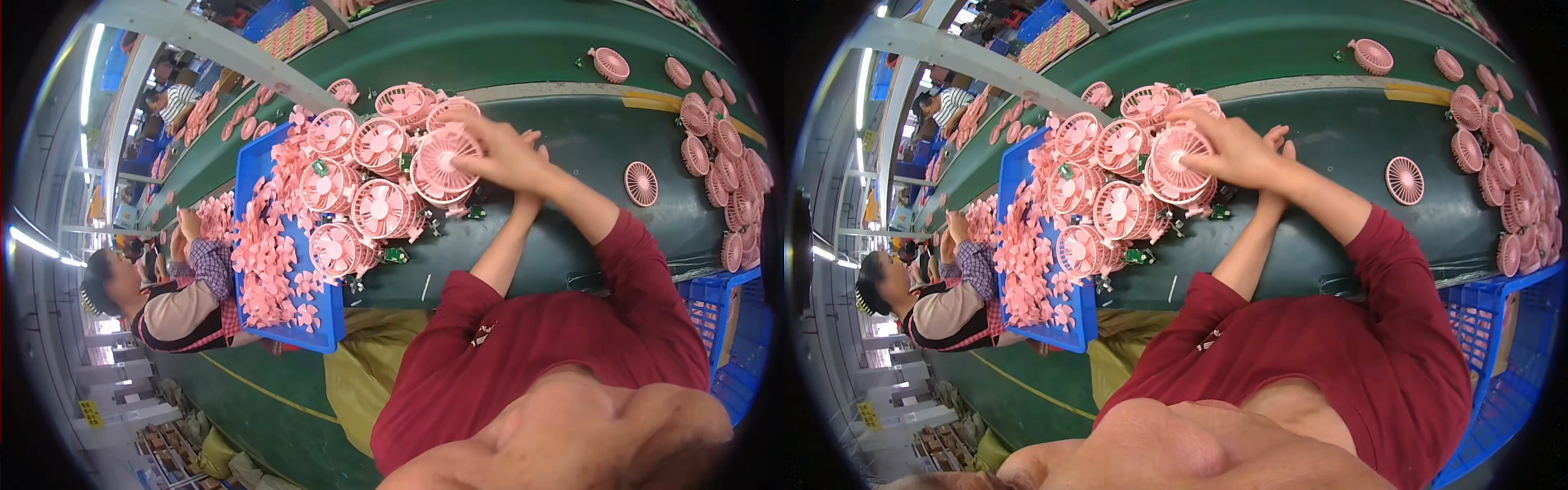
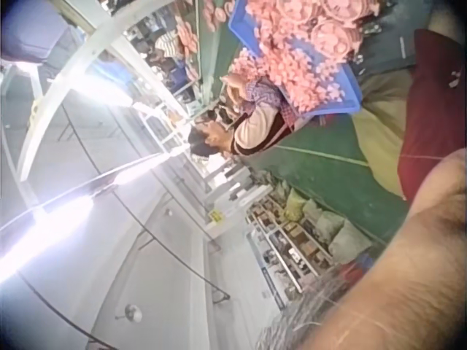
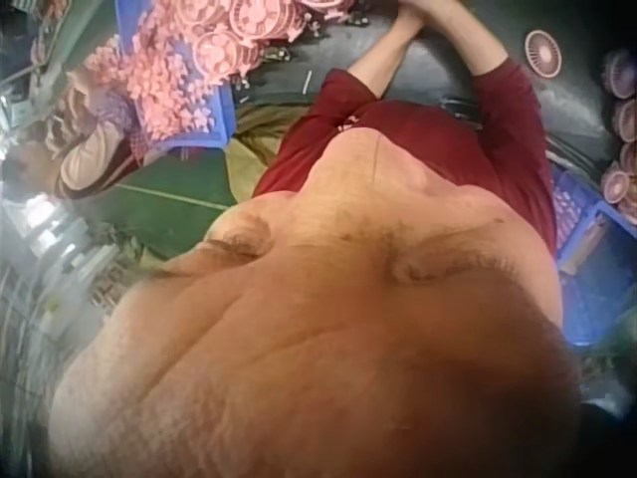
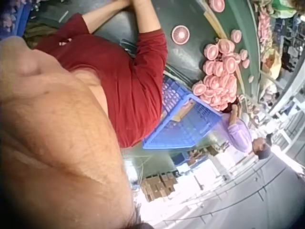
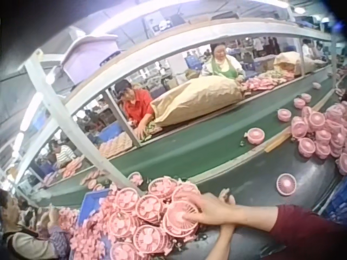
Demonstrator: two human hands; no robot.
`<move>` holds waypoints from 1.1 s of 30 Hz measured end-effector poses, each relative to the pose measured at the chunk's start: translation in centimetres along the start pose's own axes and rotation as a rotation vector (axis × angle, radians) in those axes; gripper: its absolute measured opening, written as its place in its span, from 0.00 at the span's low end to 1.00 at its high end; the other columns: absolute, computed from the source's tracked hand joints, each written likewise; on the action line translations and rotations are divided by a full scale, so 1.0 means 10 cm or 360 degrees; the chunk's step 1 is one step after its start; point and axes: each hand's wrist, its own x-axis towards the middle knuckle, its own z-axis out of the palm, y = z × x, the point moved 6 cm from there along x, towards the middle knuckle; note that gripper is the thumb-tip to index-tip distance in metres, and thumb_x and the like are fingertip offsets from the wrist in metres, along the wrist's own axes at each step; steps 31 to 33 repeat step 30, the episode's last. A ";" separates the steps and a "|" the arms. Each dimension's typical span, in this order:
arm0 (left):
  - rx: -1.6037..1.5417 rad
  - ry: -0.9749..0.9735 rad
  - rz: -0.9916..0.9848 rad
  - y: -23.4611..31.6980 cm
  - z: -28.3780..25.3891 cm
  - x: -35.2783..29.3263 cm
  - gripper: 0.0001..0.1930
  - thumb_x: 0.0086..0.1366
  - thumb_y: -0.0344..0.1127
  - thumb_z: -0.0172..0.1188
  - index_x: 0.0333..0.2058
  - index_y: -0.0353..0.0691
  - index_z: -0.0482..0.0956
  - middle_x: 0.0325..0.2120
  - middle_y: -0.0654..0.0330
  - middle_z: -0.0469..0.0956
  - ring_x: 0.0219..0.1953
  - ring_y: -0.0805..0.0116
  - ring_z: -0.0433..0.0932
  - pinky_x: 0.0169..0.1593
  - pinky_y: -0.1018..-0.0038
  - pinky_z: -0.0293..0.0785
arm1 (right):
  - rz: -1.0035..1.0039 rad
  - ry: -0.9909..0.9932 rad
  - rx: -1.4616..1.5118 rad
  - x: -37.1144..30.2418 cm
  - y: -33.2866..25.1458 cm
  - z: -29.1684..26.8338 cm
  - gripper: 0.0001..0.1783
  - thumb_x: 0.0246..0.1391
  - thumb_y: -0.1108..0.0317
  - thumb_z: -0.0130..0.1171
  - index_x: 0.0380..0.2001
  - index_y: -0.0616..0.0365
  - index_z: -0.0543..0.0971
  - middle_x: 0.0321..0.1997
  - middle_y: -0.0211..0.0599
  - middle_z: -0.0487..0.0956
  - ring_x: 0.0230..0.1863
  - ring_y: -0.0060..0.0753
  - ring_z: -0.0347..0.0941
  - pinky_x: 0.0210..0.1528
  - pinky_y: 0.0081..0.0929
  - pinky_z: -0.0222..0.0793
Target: The person assembles small portable fans on a conveyor line by hand, taking covers and fan components, snapping the pieces together, and placing them on the work surface.
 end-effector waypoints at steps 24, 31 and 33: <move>-0.2044 -0.0334 0.0117 0.04 -0.34 -0.13 0.30 0.69 0.53 0.44 0.64 0.44 0.54 0.62 0.60 0.60 0.63 0.63 0.60 0.64 0.63 0.57 | -0.0162 0.0211 -0.0388 -0.22 -0.29 -0.47 0.44 0.39 0.52 0.69 0.60 0.55 0.65 0.59 0.48 0.65 0.62 0.49 0.59 0.64 0.39 0.54; -0.2535 -0.0804 -0.0235 0.08 -0.33 -0.09 0.38 0.67 0.65 0.35 0.65 0.41 0.51 0.64 0.59 0.56 0.64 0.62 0.58 0.66 0.64 0.55 | 0.0140 0.0129 -0.0641 -0.76 0.20 -0.82 0.43 0.39 0.54 0.70 0.60 0.47 0.65 0.61 0.45 0.64 0.63 0.50 0.59 0.65 0.41 0.54; -0.2535 -0.0804 -0.0235 0.08 -0.33 -0.09 0.38 0.67 0.65 0.35 0.65 0.41 0.51 0.64 0.59 0.56 0.64 0.62 0.58 0.66 0.64 0.55 | 0.0140 0.0129 -0.0641 -0.76 0.20 -0.82 0.43 0.39 0.54 0.70 0.60 0.47 0.65 0.61 0.45 0.64 0.63 0.50 0.59 0.65 0.41 0.54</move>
